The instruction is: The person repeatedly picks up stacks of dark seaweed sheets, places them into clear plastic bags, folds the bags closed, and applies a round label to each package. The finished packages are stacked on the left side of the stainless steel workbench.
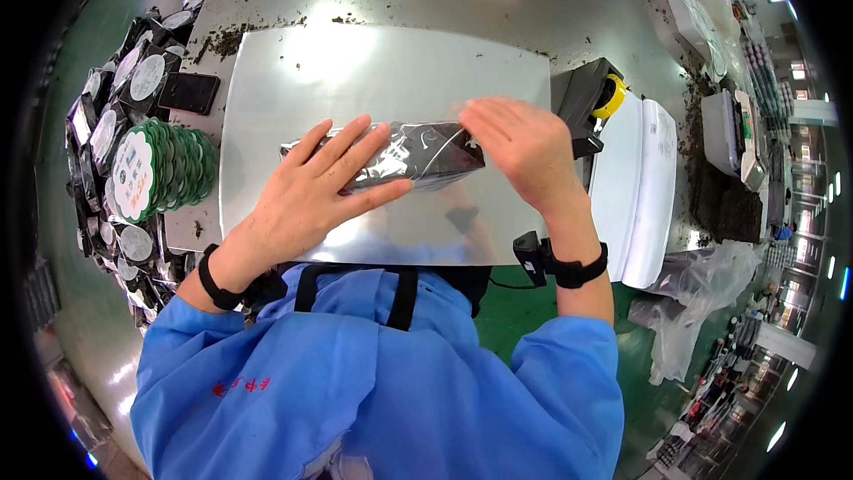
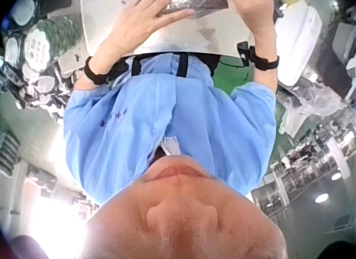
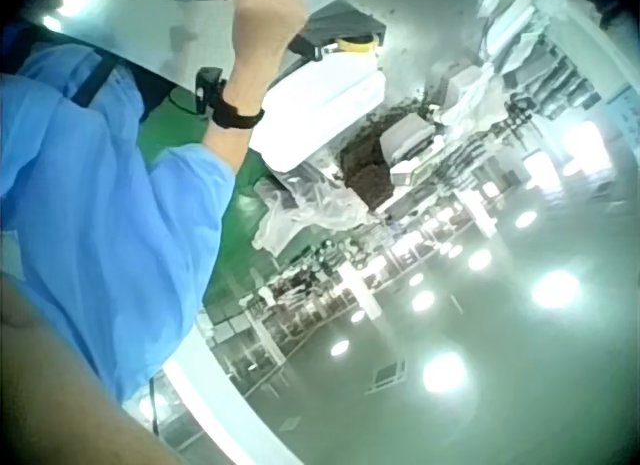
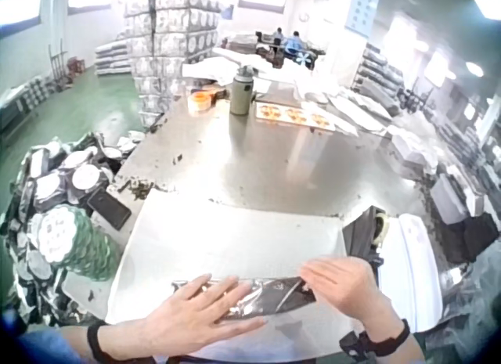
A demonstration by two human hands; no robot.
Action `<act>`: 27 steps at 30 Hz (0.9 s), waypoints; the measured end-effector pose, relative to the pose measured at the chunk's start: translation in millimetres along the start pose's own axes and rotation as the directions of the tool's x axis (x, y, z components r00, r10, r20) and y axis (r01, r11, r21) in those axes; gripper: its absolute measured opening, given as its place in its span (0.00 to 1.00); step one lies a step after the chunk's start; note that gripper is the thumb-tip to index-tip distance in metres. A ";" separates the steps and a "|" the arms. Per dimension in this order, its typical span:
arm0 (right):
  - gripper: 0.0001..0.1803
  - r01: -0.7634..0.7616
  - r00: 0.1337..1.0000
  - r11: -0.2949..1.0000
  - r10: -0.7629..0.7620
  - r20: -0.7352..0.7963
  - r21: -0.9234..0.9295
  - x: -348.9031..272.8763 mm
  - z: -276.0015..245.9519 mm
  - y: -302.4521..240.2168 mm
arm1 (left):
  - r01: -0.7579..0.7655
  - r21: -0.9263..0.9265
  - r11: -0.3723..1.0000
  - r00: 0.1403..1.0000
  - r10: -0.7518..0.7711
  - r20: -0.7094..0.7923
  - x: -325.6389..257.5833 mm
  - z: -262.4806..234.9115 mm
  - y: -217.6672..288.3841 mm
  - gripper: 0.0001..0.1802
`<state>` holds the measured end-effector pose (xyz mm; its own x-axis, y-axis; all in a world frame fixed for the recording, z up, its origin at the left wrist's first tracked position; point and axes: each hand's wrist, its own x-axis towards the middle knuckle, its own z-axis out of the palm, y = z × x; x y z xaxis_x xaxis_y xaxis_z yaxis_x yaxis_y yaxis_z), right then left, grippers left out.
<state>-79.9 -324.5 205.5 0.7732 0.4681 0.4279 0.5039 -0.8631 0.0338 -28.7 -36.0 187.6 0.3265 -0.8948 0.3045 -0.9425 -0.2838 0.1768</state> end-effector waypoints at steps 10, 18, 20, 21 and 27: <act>0.28 -0.182 0.968 0.973 0.203 -0.147 0.145 16.3 47.2 -65.9 | 0.084 -0.124 0.989 0.989 -0.098 -0.112 11.6 3.5 -12.8 0.32; 0.07 -0.389 0.837 0.921 0.338 -0.430 -0.032 -58.0 33.7 12.9 | 0.357 -0.087 0.930 0.907 -0.367 -0.208 19.8 13.1 -52.4 0.26; 0.07 -0.821 0.471 0.551 0.801 -0.371 0.148 -108.3 18.8 49.2 | 0.432 -0.051 0.901 0.871 -0.431 -0.235 21.0 21.3 -56.4 0.26; 0.12 -0.938 0.281 0.318 0.932 -0.227 0.142 -146.9 13.3 76.9 | 0.411 -0.003 0.912 0.886 -0.399 -0.237 24.9 23.0 -51.9 0.25; 0.23 -0.655 -0.145 -0.501 0.818 0.556 0.566 -174.1 8.6 140.8 | 0.403 0.128 0.906 0.902 -0.369 -0.226 31.1 22.8 -30.6 0.23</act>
<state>-140.2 -525.9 128.0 0.5144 -0.6687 -0.5370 -0.5406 0.2332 -0.8083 8.6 -63.0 170.3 0.6582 -0.6244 0.4206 -0.7319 -0.6616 0.1632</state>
